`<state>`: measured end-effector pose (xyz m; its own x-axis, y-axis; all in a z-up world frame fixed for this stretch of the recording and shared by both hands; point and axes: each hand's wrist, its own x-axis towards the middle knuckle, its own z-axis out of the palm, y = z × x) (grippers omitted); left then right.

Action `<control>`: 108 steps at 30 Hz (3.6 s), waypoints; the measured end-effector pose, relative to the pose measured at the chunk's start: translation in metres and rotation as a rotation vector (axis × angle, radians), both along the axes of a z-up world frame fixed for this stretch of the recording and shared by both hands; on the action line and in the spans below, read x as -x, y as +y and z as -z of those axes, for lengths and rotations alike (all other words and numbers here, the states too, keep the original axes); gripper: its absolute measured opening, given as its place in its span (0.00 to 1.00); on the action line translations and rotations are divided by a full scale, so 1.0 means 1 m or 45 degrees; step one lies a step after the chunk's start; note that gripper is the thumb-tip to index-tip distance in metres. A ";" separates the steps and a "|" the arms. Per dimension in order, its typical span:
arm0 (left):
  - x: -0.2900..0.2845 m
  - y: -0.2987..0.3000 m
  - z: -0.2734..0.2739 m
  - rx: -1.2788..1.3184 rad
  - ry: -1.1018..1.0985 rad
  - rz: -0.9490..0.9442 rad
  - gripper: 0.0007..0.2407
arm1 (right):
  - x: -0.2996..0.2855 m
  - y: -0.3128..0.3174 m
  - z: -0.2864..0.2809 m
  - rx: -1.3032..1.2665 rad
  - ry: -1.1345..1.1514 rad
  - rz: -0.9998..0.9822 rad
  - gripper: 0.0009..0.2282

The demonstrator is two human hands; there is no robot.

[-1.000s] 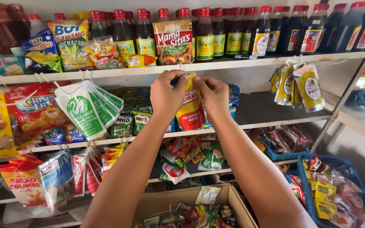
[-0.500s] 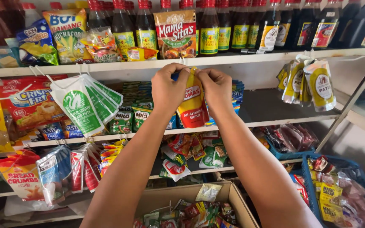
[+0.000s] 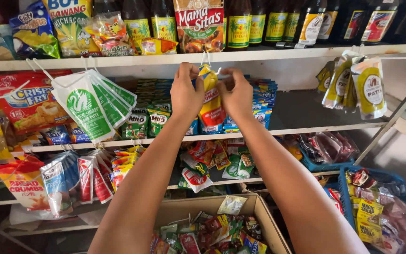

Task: Stocking small packets of food and condiments onto shelf hooks from a box on the floor.

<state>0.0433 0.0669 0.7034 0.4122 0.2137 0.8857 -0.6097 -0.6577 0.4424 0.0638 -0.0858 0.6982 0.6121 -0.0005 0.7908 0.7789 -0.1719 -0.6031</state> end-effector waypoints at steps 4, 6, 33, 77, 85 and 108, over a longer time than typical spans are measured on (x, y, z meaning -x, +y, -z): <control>-0.004 0.005 0.007 -0.058 0.035 -0.034 0.08 | -0.007 0.000 0.025 0.172 -0.340 0.183 0.12; -0.005 0.007 0.011 -0.072 0.094 -0.089 0.10 | -0.012 0.001 0.035 0.380 -0.429 0.385 0.16; 0.068 -0.018 0.188 -0.561 0.008 0.083 0.11 | 0.067 -0.037 0.207 0.691 -0.072 0.485 0.22; 0.163 0.054 0.717 -0.909 2.042 -0.310 0.12 | 0.178 -0.036 0.601 2.142 1.197 -0.424 0.31; 0.160 0.075 0.709 -0.816 1.713 -0.630 0.06 | 0.188 -0.045 0.604 2.195 1.385 -0.508 0.24; 0.167 -0.008 0.622 -1.192 1.810 0.556 0.19 | 0.179 -0.063 0.629 1.972 1.082 -0.235 0.11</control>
